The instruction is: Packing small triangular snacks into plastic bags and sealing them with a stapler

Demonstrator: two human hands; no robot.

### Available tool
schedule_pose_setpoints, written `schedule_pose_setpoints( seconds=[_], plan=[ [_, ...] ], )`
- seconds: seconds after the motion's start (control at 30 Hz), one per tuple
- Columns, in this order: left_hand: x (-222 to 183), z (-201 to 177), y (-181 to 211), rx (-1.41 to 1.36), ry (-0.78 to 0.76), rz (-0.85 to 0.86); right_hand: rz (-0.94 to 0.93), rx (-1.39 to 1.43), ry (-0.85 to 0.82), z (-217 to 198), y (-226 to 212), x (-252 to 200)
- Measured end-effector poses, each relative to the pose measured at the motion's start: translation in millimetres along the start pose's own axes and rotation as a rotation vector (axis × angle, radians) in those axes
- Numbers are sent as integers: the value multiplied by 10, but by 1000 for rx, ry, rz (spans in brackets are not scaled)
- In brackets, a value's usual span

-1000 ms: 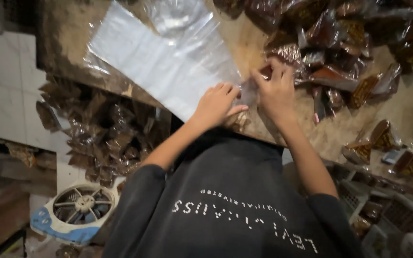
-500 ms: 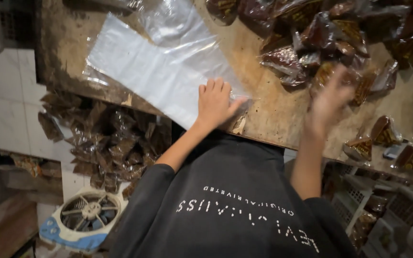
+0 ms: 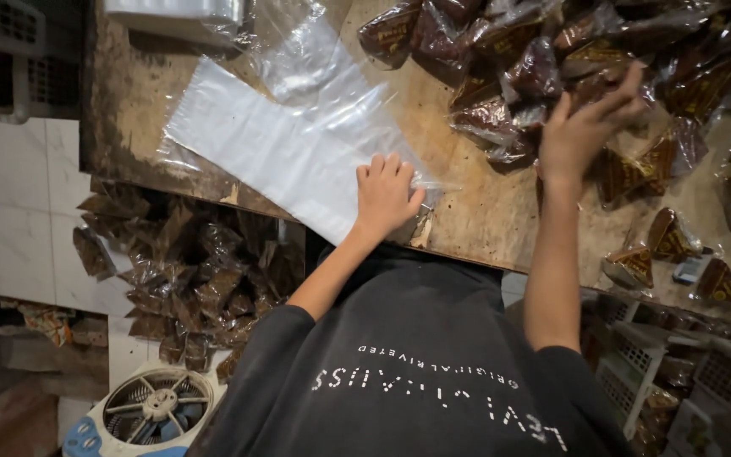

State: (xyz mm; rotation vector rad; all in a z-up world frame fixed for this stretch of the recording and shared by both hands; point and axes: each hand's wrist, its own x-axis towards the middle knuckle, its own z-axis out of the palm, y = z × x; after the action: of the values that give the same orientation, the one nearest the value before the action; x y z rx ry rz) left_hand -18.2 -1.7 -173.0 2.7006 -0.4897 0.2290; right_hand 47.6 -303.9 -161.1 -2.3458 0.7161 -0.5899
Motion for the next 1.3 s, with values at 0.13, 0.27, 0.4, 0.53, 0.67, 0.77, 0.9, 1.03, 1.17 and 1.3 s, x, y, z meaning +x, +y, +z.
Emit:
schedule_pose_setpoints(
  seconds=[0.13, 0.27, 0.4, 0.53, 0.67, 0.77, 0.9, 1.03, 1.17, 1.3],
  plan=[
    [-17, -67, 0, -12, -79, -43, 72, 197, -97, -246, -89, -311],
    [-40, 3, 22, -5, 12, 3, -177, 189, -185, -216, 71, -1047],
    [-121, -198, 104, 6, 118, 58, -413, 71, -377, -8, 197, -1530],
    [-281, -327, 127, -30, 187, 29, -177, 387, -686, -175, 525, -1803],
    [-206, -266, 379, -464, 318, -120, -389, 496, -949, -418, -667, -1521],
    [-160, -481, 422, -441, 367, -33, 371, 615, -805, -183, -562, -1585],
    [-337, -162, 428, -483, 353, -16, 686, 828, -523, -98, -714, -1696],
    [-384, -110, 485, -485, 350, -6, 436, 763, -535, 22, -621, -1825],
    [-545, 38, 527, -433, 268, 42, -119, 436, -561, -102, -778, -1806],
    [-246, -411, 490, -147, 213, 101, -120, 307, -664, -355, -701, -1442]
  ],
)
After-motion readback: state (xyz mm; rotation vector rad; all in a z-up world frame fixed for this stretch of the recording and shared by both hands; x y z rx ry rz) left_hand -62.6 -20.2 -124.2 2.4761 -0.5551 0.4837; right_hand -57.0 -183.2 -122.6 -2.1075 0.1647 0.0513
